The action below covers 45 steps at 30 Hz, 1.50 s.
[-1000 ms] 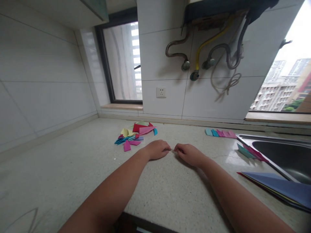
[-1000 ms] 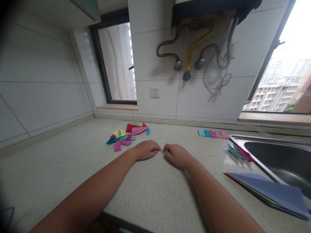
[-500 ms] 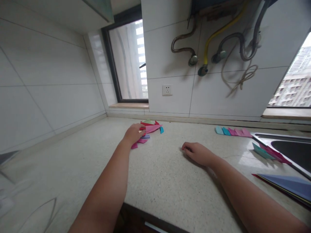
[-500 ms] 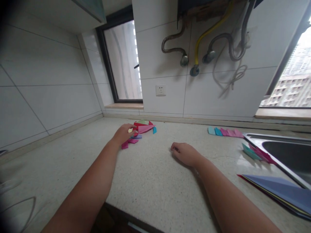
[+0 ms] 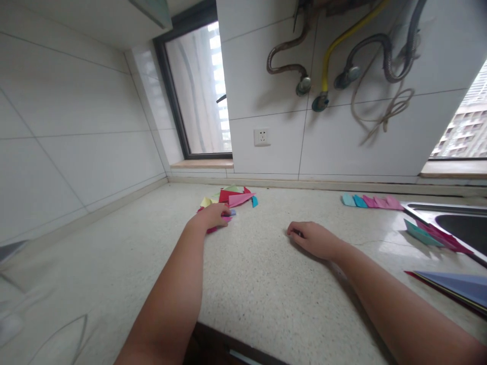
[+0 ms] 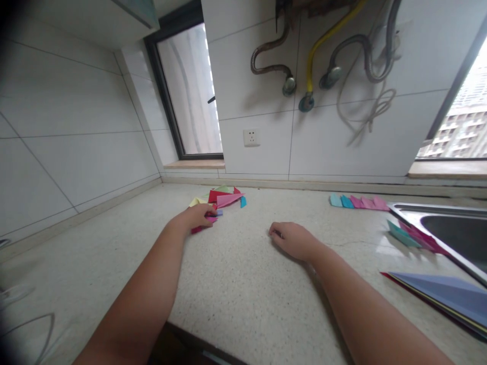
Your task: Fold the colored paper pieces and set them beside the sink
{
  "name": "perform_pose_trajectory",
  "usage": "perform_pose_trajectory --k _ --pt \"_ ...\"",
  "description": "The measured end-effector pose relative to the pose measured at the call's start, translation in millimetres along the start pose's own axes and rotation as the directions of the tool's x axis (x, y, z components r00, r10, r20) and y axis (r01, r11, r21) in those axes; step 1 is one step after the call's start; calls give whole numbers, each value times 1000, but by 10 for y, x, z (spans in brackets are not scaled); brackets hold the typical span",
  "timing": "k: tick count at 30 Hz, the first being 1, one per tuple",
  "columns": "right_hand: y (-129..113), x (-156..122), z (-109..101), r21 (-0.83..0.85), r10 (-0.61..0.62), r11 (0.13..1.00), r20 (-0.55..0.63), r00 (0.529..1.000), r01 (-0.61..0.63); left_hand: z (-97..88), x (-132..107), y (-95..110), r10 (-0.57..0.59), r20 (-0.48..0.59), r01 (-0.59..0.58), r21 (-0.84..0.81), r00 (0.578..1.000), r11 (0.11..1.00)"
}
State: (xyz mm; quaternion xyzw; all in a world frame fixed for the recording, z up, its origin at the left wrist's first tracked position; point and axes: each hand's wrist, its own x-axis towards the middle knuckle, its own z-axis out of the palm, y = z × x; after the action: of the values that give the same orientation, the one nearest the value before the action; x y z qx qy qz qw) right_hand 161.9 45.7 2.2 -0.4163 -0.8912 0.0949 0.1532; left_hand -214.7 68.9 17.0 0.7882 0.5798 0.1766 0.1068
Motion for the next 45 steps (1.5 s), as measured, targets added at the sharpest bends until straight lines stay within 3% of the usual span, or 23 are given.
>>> perform_pose_trajectory --k 4,15,19,23,28,32,36,40,45 --pt "-10 -8 4 -6 -16 1000 -6 1000 16 9 14 6 -32 35 31 21 999 999" --pt "-20 -9 14 -2 -22 1000 1 1000 22 48 17 90 -19 -8 20 108 1000 994" --pt "-34 -20 -1 -3 -24 1000 -1 1000 24 23 10 197 27 -59 -27 2 998 1000" --pt "-59 -37 -19 -15 -21 1000 -6 1000 21 -18 9 384 94 -137 -122 -215 986 969" --pt "-65 -39 -7 -5 -22 1000 -14 1000 22 111 82 697 138 -174 -215 -577 975 788" --pt "-70 -20 26 79 18 997 -73 997 -12 406 158 991 94 -187 -209 -837 978 506" --pt "-105 11 58 319 127 945 -154 980 -72 633 155 1240 112 -128 -152 -958 985 244" --pt "-142 43 76 566 210 818 -122 970 -106 680 121 1355 155 -79 -103 -982 985 155" --pt "-154 54 72 699 173 711 -56 983 -85 639 113 1353 145 -97 -114 -987 985 113"
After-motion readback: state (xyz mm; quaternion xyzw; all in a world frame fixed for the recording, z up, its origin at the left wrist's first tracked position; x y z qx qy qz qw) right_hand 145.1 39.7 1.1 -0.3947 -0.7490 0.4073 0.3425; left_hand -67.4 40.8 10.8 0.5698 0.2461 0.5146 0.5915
